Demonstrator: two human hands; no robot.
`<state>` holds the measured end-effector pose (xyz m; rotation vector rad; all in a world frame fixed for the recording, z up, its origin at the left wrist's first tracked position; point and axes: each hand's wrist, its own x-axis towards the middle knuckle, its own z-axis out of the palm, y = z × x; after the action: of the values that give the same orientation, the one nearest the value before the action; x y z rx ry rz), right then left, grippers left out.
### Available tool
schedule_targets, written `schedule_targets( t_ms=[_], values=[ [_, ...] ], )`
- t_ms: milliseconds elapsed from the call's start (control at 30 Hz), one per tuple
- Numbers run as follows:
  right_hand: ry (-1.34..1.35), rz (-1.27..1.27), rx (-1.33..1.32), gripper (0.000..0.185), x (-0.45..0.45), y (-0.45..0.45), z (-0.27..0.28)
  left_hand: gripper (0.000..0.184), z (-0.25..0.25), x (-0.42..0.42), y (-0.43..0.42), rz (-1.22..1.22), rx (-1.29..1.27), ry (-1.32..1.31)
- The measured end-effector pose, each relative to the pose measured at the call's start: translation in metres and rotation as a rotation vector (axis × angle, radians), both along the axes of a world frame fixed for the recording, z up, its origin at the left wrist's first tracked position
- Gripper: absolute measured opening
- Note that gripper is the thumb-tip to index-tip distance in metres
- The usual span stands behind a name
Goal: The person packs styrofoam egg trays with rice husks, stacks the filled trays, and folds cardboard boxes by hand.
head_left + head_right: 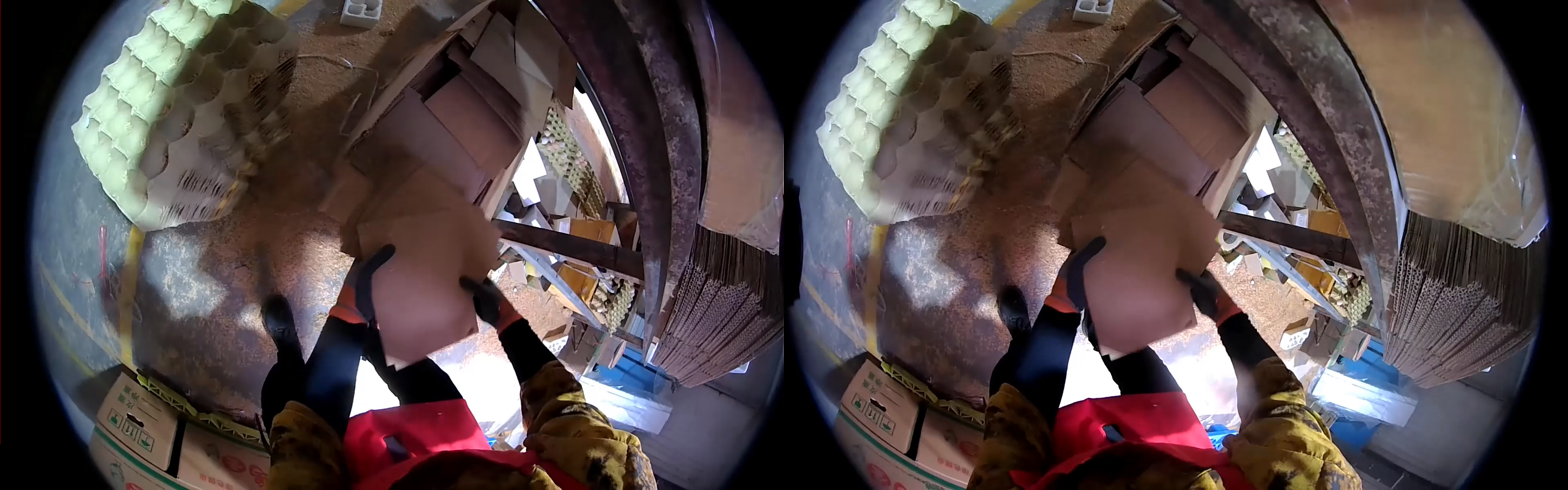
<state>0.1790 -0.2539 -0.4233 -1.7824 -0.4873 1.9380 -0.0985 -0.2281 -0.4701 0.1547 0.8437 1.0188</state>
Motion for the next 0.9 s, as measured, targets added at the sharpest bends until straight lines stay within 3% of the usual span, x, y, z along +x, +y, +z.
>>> schedule_targets(
  t_ms=[100, 233, 267, 333, 433, 467, 533, 567, 600, 633, 667, 733, 833, 900],
  values=[
    [0.149, -0.085, -0.015, 0.05, -0.029, -0.001, 0.016, 0.047, 0.006, -0.021, -0.004, -0.004, -0.004, 0.003],
    [0.05, 0.362, -0.083, 0.048, 0.006, 0.043, 0.018, 0.039, -0.015, -0.038, 0.003, -0.003, -0.005, 0.029],
    [0.552, 0.164, 0.045, 0.048, 0.043, 0.061, -0.016, 0.037, -0.015, -0.042, 0.004, -0.005, -0.007, 0.028],
    [0.206, -0.184, 0.182, 0.05, 0.081, 0.125, -0.016, 0.033, -0.011, -0.049, 0.004, 0.004, 0.003, 0.039],
    [-0.359, -0.095, 0.602, 0.059, 0.071, 0.222, 0.013, 0.03, 0.006, -0.052, 0.009, 0.049, 0.008, 0.038],
    [-0.383, -0.18, 0.596, 0.063, 0.072, 0.254, 0.016, 0.03, 0.005, -0.05, 0.007, 0.069, -0.003, 0.028],
    [-1.319, 0.838, 1.062, 0.09, 0.131, 0.31, -0.004, 0.039, -0.042, -0.046, -0.009, -0.017, -0.054, -0.061],
    [-0.772, 0.416, 0.83, 0.079, 0.182, 0.358, -0.033, 0.042, -0.053, -0.044, -0.014, -0.036, -0.037, -0.025],
    [-0.784, 0.369, 0.786, 0.082, 0.187, 0.371, -0.043, 0.044, -0.062, -0.044, -0.012, -0.056, -0.024, 0.014],
    [-0.88, 0.417, 0.792, 0.085, 0.193, 0.375, -0.05, 0.046, -0.013, -0.047, 0.01, 0.036, -0.161, -0.034],
    [-1.023, 0.527, 0.833, 0.088, 0.197, 0.379, -0.058, 0.047, -0.004, -0.051, 0.013, 0.033, -0.192, -0.064],
    [-1.29, 0.732, 1.091, 0.084, 0.193, 0.381, -0.066, 0.048, 0.001, -0.056, 0.015, 0.023, -0.252, -0.118],
    [0.065, -0.222, 0.341, 0.089, 0.182, 0.417, -0.066, 0.052, 0.015, -0.049, 0.021, 0.031, -0.249, -0.19],
    [-0.1, -0.236, 0.4, 0.075, 0.152, 0.402, -0.038, 0.054, 0.013, -0.045, 0.02, 0.035, -0.235, -0.217]
  ],
)
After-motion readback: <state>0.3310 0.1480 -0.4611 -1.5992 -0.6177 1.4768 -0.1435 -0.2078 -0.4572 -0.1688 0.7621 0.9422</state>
